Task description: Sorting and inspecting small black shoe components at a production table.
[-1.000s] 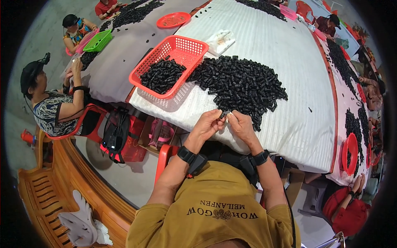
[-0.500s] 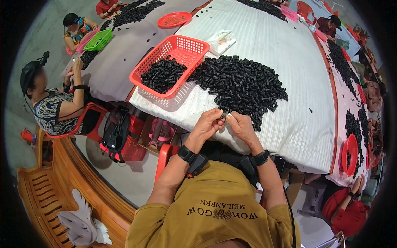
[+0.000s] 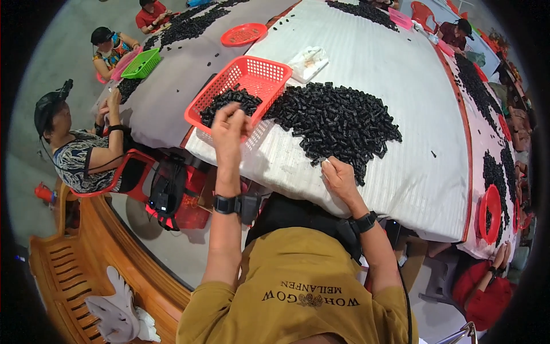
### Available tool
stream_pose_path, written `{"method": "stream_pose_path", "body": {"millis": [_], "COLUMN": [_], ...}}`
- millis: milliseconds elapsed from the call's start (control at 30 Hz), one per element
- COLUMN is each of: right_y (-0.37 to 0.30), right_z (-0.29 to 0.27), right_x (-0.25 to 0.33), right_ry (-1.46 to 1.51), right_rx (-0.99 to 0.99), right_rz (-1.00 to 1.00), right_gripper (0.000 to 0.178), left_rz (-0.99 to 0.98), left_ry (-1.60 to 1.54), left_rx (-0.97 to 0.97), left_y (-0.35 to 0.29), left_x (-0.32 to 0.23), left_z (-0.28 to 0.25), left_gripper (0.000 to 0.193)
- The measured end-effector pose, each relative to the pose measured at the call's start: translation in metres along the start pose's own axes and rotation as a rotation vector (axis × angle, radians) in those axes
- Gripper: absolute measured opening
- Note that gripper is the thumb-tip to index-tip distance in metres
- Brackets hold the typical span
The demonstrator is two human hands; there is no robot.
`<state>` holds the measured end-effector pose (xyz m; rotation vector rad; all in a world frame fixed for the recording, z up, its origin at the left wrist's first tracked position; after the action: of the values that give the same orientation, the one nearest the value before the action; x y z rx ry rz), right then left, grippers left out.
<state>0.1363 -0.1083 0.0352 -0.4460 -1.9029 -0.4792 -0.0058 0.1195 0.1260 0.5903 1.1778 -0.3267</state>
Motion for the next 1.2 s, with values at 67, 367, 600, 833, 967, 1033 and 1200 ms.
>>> {"method": "stream_pose_path", "body": {"millis": [67,367,600,833,967,1033,1200], "right_y": [-0.001,-0.002,-0.002,-0.002,-0.002,-0.003,-0.001], "right_z": [-0.001,0.001,0.000,0.000,-0.002,-0.002,-0.002], "right_x": [0.008,0.007,0.009,0.002,0.002,-0.001,0.004], "right_ry": [-0.026,-0.056,-0.078,0.017,0.160,0.180,0.015], "right_rx": [-0.015,-0.030,-0.007,-0.019,0.014,-0.004,-0.022], "right_rz": [-0.017,-0.072,-0.054,-0.039,0.067,0.076,-0.032], "right_gripper": [0.031,0.031,0.029,0.031,0.032,0.028,0.026], "left_rz": [0.056,0.259,0.231,0.058,-0.509,-0.713,-0.782], "left_ry": [0.086,0.817,1.228,0.962,-0.176,-0.480,-0.633], "left_rx": [-0.113,0.336,0.455,0.444,0.494,0.489,0.505], "left_y": [0.007,-0.029,-0.037,-0.036,-0.064,-0.084,-0.103], "left_x": [-0.010,0.086,0.110,0.095,0.110,0.113,0.125], "left_z": [-0.009,0.072,0.089,0.076,0.063,0.069,0.079], "left_gripper": [0.019,0.011,0.016,0.012,0.011,0.011,0.010]}}
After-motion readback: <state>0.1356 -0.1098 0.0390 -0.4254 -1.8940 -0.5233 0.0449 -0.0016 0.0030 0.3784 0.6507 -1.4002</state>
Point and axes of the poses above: each hand's wrist, its own y-axis towards the middle knuckle, its own z-axis out of the palm, x = y × z, the point moved 5 cm from there along y, towards the middle knuckle, and after that the axes turned 8 degrees about x, right-handed, at the moved point
